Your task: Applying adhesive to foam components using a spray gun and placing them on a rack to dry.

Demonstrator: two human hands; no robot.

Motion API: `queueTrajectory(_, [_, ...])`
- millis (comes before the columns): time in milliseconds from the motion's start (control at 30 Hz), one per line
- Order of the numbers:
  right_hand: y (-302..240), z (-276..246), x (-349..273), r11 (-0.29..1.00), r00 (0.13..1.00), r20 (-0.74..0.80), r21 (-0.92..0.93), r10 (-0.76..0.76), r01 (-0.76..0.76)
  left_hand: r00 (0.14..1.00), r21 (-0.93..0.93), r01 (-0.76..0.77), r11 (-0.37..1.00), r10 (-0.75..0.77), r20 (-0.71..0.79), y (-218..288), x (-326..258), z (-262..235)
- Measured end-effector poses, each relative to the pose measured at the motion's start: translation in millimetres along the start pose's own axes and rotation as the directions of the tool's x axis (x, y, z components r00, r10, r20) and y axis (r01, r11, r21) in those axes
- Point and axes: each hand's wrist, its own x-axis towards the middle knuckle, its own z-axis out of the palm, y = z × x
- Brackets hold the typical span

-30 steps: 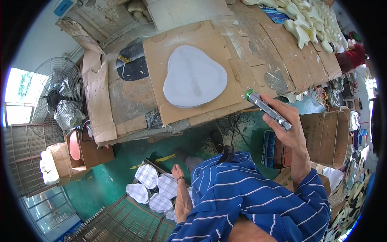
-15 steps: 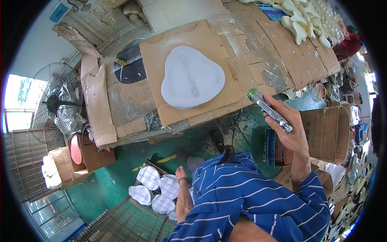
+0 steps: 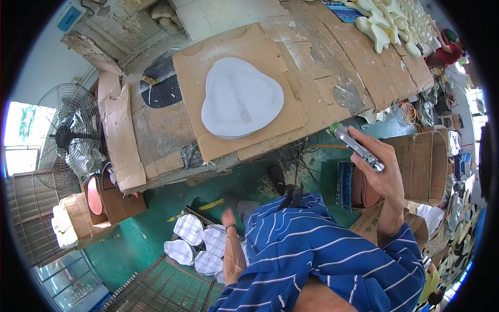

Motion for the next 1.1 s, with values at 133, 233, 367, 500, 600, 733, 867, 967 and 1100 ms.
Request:
queueTrajectory(133, [-3.3, 1.0, -5.6, 0.994, 0.999, -0.043, 0.107, 0.024, -0.019, 0.996, 0.081, 0.048, 0.996, -0.054, 0.073, -10.4, -2.5, 4.1])
queueTrajectory(233, [-5.5, 0.7, -7.1, 0.995, 0.998, -0.065, 0.094, -0.017, 0.023, 0.991, 0.091, 0.075, 0.993, -0.084, 0.101, -10.7, -0.6, 5.0])
queueTrajectory(367, [-7.0, -11.2, -13.6, 0.994, 0.987, 0.133, 0.070, -0.094, 0.085, 0.997, 0.056, 0.015, 0.998, -0.019, 0.078, -1.8, 4.4, 4.1])
queueTrajectory(500, [-5.8, -9.9, -17.4, 0.997, 0.995, 0.094, 0.064, -0.042, 0.036, 0.997, 0.028, -0.054, 0.998, 0.052, 0.062, 22.8, 15.2, 3.2])
queueTrajectory(600, [-5.8, -8.4, -19.0, 0.995, 0.996, 0.080, 0.094, -0.039, 0.031, 0.988, -0.067, -0.144, 0.987, 0.148, 0.046, 58.6, 26.7, 2.4])
queueTrajectory(733, [-5.5, -8.2, -22.4, 0.991, 0.959, 0.258, 0.083, -0.120, 0.102, 0.841, -0.182, -0.536, 0.824, 0.503, -0.197, 141.0, 38.9, 3.3])
queueTrajectory(867, [-4.5, -4.5, -25.5, 0.992, 0.995, 0.096, 0.125, -0.001, -0.011, 0.809, -0.277, -0.587, 0.761, 0.547, -0.213, 246.9, 53.5, 0.9])
queueTrajectory(967, [-5.2, -5.4, -29.2, 0.996, 1.000, 0.008, 0.088, 0.002, -0.003, 0.690, -0.100, -0.711, 0.696, 0.663, -0.290, 311.9, 73.4, -2.7])
queueTrajectory(1100, [-7.6, -20.1, -43.1, 0.997, 0.993, 0.113, 0.071, 0.036, -0.045, 0.688, -0.007, -0.656, 0.755, 0.594, -0.417, 353.3, 95.2, 7.9])
